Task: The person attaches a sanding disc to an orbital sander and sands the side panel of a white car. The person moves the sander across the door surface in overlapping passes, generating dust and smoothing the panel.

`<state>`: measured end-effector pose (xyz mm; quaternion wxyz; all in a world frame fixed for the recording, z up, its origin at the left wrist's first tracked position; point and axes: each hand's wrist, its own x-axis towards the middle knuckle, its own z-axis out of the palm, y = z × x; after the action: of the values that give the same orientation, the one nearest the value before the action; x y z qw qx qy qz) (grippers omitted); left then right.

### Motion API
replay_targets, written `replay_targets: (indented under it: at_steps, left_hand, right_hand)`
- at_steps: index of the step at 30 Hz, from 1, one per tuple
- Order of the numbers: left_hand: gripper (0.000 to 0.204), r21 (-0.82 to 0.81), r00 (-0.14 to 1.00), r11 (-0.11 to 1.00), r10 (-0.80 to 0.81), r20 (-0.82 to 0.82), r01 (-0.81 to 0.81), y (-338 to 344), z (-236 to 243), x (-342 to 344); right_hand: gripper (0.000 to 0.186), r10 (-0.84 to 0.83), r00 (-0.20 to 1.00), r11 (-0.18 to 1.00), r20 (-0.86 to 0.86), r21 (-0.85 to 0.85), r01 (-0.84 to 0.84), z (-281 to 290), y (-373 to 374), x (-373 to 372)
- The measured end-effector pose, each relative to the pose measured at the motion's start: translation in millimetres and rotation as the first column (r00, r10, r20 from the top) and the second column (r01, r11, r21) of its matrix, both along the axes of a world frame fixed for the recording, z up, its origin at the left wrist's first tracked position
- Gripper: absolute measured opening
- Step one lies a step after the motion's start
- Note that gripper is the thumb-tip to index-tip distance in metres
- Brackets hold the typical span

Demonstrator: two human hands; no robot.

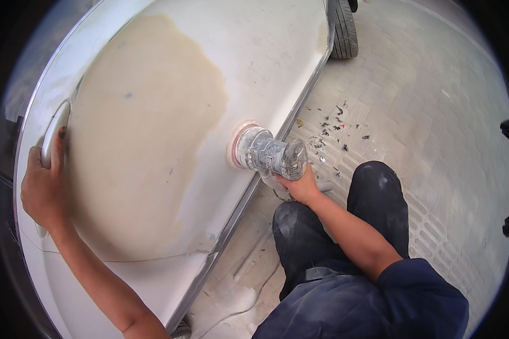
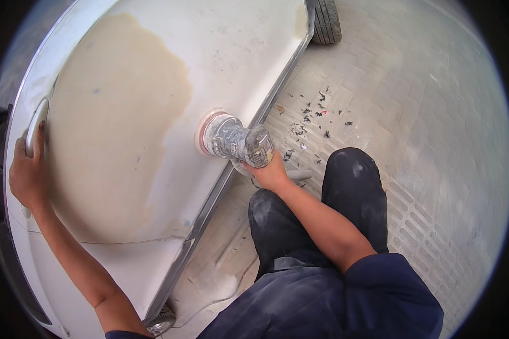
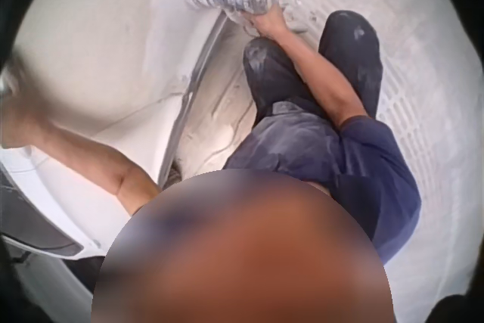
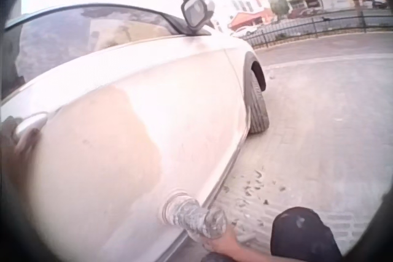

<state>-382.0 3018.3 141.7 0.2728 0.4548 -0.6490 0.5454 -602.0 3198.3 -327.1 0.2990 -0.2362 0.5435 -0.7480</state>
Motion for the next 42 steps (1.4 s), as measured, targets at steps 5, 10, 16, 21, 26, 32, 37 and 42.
replay_targets:
  at_steps: [5, 10, 16, 21, 26, 32, 37, 42]
  left_hand:
    - [0.088, 0.054, 1.000, 0.998, 0.024, -0.016, -0.023, 7, 2, -1]
    - [0.090, 0.040, 1.000, 0.999, 0.026, -0.011, -0.025, 5, 5, -2]
    - [0.093, 0.025, 0.999, 0.999, 0.040, -0.015, -0.039, 1, 4, 2]
    - [0.093, 0.055, 0.999, 0.998, 0.038, -0.035, -0.037, 4, 5, -2]
    - [0.092, 0.090, 0.997, 0.995, 0.056, -0.061, -0.051, 11, 5, -7]
    - [0.093, 0.077, 0.998, 0.997, 0.021, -0.051, -0.017, 17, 3, -6]
    - [0.093, 0.123, 0.997, 0.991, 0.053, -0.059, -0.045, 15, 4, -9]
    - [0.095, 0.085, 0.999, 0.996, 0.024, -0.038, -0.021, 18, 2, -8]
  right_hand:
    - [0.044, -0.054, 0.981, 0.992, -0.188, -0.120, 0.032, 0, 0, -12]
    - [0.039, 0.005, 0.998, 1.000, -0.064, -0.006, -0.005, 2, 0, -12]
    - [0.040, 0.042, 0.998, 0.999, -0.039, -0.028, -0.043, 3, 6, -18]
    - [0.038, -0.029, 0.982, 0.994, -0.188, -0.111, 0.008, 1, -5, -33]
    - [0.033, -0.028, 0.995, 0.999, -0.099, -0.021, 0.026, -19, -2, 3]
    - [0.042, 0.052, 0.975, 0.992, -0.217, -0.100, -0.076, -17, 3, 3]
    - [0.035, -0.027, 0.986, 0.999, -0.167, -0.040, 0.020, 0, 0, 6]
    - [0.037, -0.015, 0.984, 0.996, -0.177, -0.089, -0.001, 4, 2, 1]
